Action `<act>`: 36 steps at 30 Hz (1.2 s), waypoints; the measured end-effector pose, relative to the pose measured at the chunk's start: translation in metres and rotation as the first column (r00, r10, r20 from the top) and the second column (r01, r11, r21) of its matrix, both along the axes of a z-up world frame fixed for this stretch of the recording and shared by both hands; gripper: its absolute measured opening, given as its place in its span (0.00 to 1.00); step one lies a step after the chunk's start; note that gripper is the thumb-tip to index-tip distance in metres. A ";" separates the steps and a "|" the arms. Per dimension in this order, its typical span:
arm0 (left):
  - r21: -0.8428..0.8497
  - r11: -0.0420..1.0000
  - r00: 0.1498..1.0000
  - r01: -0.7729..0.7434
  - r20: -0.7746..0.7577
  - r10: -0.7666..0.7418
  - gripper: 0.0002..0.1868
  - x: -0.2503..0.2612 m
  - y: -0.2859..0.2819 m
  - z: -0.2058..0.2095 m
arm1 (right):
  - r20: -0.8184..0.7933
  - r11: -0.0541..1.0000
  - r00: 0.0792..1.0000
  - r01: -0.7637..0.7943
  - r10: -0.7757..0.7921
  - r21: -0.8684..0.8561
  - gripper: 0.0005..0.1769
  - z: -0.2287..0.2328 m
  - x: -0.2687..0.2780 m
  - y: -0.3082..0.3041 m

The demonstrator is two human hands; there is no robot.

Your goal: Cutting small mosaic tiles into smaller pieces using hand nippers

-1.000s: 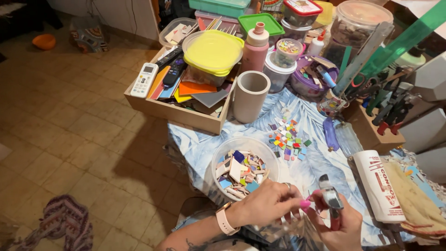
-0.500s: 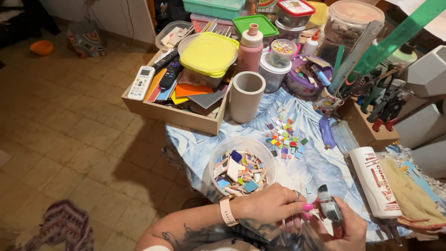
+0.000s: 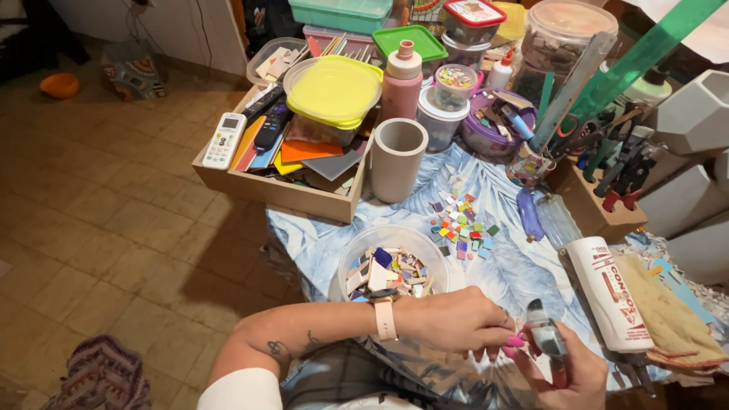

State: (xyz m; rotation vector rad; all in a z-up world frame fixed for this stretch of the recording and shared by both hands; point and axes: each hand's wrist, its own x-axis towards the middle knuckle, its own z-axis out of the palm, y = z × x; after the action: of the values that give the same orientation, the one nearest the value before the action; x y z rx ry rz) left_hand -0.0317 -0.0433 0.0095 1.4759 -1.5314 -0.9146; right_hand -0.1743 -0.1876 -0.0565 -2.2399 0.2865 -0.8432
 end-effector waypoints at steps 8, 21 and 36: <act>0.140 0.973 0.977 0.182 -0.134 -0.163 0.17 0.018 -0.021 0.003 | 0.078 0.993 0.997 0.002 -0.011 0.117 0.23 0.001 0.005 -0.003; -0.239 0.950 0.978 -0.203 -0.005 0.208 0.19 0.027 -0.019 -0.011 | -0.357 0.985 0.932 0.003 -0.065 -0.170 0.26 -0.030 -0.018 -0.098; -0.276 0.943 0.893 -0.186 0.353 0.279 0.21 0.017 -0.019 -0.028 | -0.606 0.951 0.795 -0.203 0.022 -0.232 0.30 -0.035 -0.018 -0.113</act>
State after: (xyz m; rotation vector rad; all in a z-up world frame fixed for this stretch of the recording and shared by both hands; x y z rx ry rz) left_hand -0.0143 -0.0626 -0.0187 1.6864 -1.6256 -0.2911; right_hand -0.1927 -0.3011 -0.0915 -2.7297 0.3290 -0.0770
